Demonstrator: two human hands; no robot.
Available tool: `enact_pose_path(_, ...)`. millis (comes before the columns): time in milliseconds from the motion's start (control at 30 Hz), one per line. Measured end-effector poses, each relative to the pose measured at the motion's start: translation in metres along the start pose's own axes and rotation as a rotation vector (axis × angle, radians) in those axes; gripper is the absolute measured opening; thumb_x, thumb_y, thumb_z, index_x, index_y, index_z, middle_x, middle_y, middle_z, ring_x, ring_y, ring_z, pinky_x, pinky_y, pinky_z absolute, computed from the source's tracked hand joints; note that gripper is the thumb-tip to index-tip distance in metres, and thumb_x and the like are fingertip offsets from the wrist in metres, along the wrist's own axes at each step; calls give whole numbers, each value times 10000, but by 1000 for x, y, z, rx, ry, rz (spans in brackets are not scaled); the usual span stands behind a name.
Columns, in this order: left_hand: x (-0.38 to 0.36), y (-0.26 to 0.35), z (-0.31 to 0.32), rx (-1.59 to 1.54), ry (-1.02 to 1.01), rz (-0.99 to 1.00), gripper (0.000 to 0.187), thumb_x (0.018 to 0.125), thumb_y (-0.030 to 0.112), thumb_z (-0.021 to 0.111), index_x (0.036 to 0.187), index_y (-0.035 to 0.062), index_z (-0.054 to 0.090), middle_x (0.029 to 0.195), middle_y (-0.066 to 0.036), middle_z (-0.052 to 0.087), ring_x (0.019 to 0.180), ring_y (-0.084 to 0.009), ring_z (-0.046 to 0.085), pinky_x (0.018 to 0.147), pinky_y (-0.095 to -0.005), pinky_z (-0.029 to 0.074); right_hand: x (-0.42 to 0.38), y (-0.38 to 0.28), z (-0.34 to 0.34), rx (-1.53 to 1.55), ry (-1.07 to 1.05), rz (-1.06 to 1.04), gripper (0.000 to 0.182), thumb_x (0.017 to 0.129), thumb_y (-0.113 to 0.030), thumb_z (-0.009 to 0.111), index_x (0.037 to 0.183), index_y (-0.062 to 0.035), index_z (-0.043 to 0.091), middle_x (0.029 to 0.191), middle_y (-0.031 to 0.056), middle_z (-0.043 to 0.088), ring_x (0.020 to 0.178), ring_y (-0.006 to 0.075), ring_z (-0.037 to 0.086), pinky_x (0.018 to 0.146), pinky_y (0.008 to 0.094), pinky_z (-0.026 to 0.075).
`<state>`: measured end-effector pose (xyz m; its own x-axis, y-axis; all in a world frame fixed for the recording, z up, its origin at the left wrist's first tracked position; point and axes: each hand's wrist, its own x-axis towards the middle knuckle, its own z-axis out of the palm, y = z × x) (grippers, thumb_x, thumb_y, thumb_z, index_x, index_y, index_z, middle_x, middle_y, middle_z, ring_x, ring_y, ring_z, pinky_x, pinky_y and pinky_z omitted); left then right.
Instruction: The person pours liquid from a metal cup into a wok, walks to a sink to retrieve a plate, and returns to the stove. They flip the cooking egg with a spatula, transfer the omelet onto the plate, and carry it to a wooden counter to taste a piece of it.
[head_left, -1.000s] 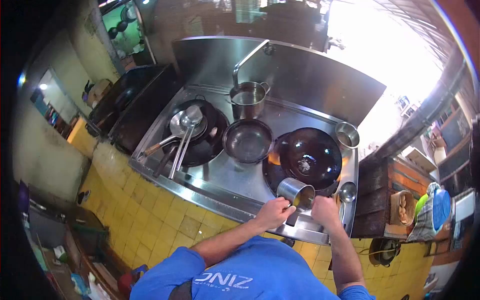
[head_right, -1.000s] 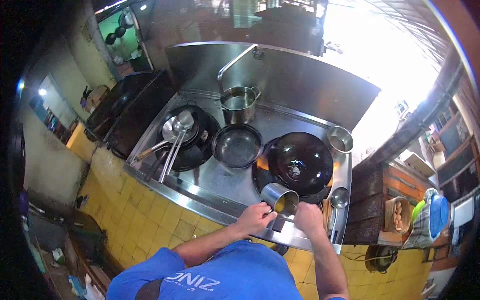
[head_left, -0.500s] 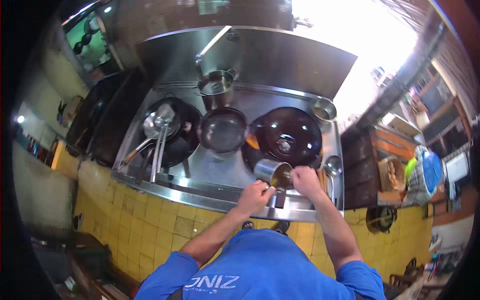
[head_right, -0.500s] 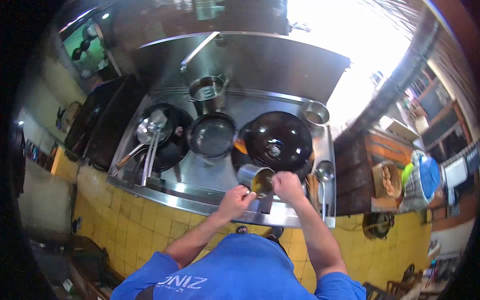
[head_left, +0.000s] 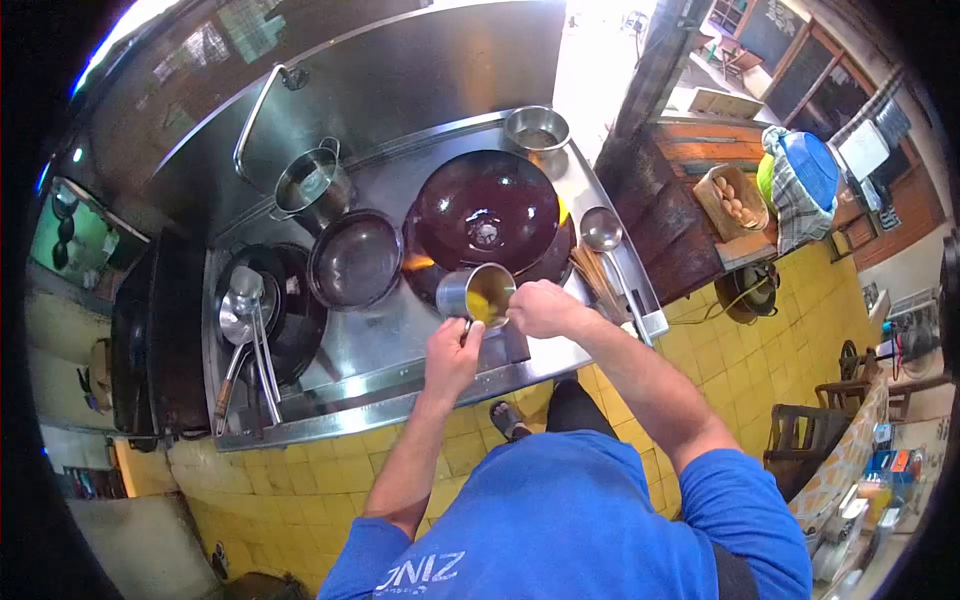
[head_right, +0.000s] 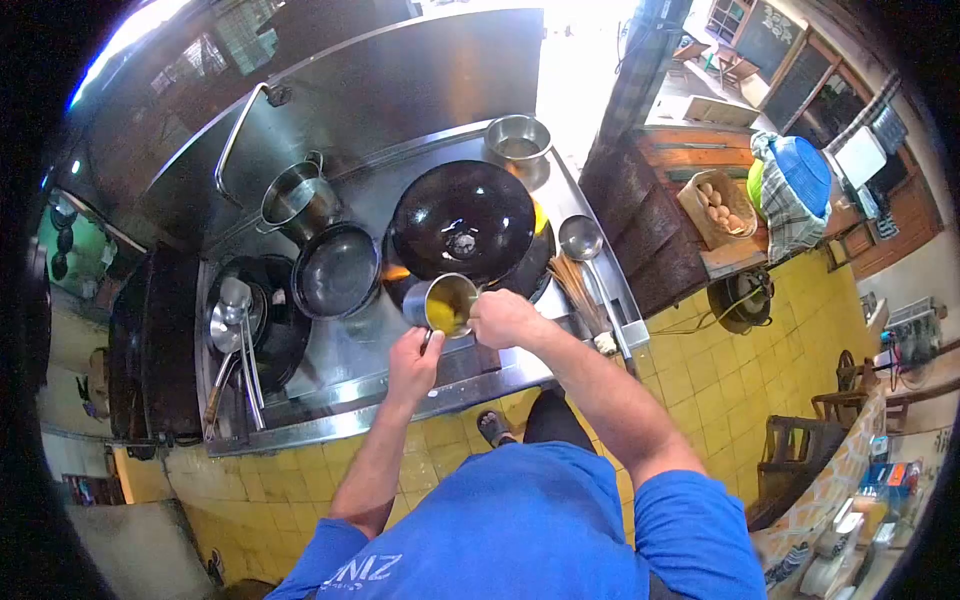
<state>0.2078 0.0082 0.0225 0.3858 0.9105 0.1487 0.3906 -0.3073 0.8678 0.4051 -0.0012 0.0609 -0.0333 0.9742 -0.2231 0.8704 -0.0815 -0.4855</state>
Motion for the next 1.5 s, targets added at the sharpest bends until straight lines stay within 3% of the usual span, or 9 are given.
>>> enact_pose_path(367, -1, -1, 19, 26, -66, 33, 335, 874, 184, 617, 665, -31, 469, 626, -122, 439, 586, -232, 432, 551, -375, 356, -2, 27, 17, 39, -58, -98, 246, 816, -209, 535, 769, -15, 679, 815, 210, 658, 795, 379, 651, 757, 468, 522)
enact_pose_path(433, 5, 5, 14, 62, -30, 89, 331, 871, 186, 622, 669, -33, 476, 628, -126, 448, 584, -240, 437, 554, -370, 365, 9, 28, 7, 131, 345, 54, 247, 812, -213, 526, 771, -24, 679, 824, 213, 654, 809, 388, 641, 757, 469, 518)
enact_pose_path(633, 44, 12, 3, 134, 13, 69, 316, 852, 195, 616, 663, -22, 486, 646, -152, 470, 625, -315, 494, 574, -417, 379, 45, 33, -11, 111, 381, 67, 208, 768, -159, 534, 776, -16, 684, 832, 217, 658, 810, 386, 644, 759, 463, 521)
enact_pose_path(767, 88, 5, 11, 167, 31, 90, 329, 851, 217, 614, 654, -22, 502, 645, -161, 487, 616, -326, 495, 571, -428, 376, 80, 45, -26, 106, -22, -180, 214, 774, -147, 523, 793, -11, 688, 833, 224, 656, 819, 386, 647, 763, 465, 521)
enact_pose_path(833, 112, 4, 19, 212, 55, 100, 316, 856, 208, 616, 675, -27, 508, 648, -153, 489, 601, -299, 486, 564, -412, 370, 103, 56, -42, 169, 360, 46, 210, 791, -156, 534, 805, -24, 697, 832, 209, 665, 812, 363, 658, 758, 441, 531)
enact_pose_path(1033, 168, 1, 41, 304, 112, 30, 312, 864, 215, 614, 688, -26, 524, 651, -157, 506, 596, -293, 509, 563, -397, 380, 169, 89, -60, 171, 295, 40, 203, 785, -152, 561, 867, -44, 712, 882, 215, 671, 864, 369, 656, 763, 435, 532)
enact_pose_path(1133, 194, 0, 46, 351, 80, -87, 357, 859, 304, 593, 674, 1, 555, 720, -188, 562, 706, -370, 573, 635, -466, 434, 182, 98, -62, 223, -183, -223, 271, 837, -236, 533, 882, -29, 702, 875, 227, 666, 876, 370, 655, 791, 434, 528)
enact_pose_path(1233, 210, -4, 50, 392, 72, -61, 356, 858, 311, 591, 683, 3, 562, 732, -188, 571, 718, -372, 579, 647, -464, 439, 206, 117, -59, 76, 268, -47, 258, 828, -209, 533, 788, -7, 689, 784, 227, 655, 798, 384, 655, 745, 461, 519)
enact_pose_path(1500, 236, -6, 60, 439, 98, 5, 346, 864, 285, 600, 687, -7, 546, 676, -182, 523, 655, -348, 550, 603, -444, 414, 234, 132, -67, 230, -120, -202, 201, 786, -215, 604, 876, -73, 716, 805, 184, 676, 782, 348, 661, 709, 422, 518)
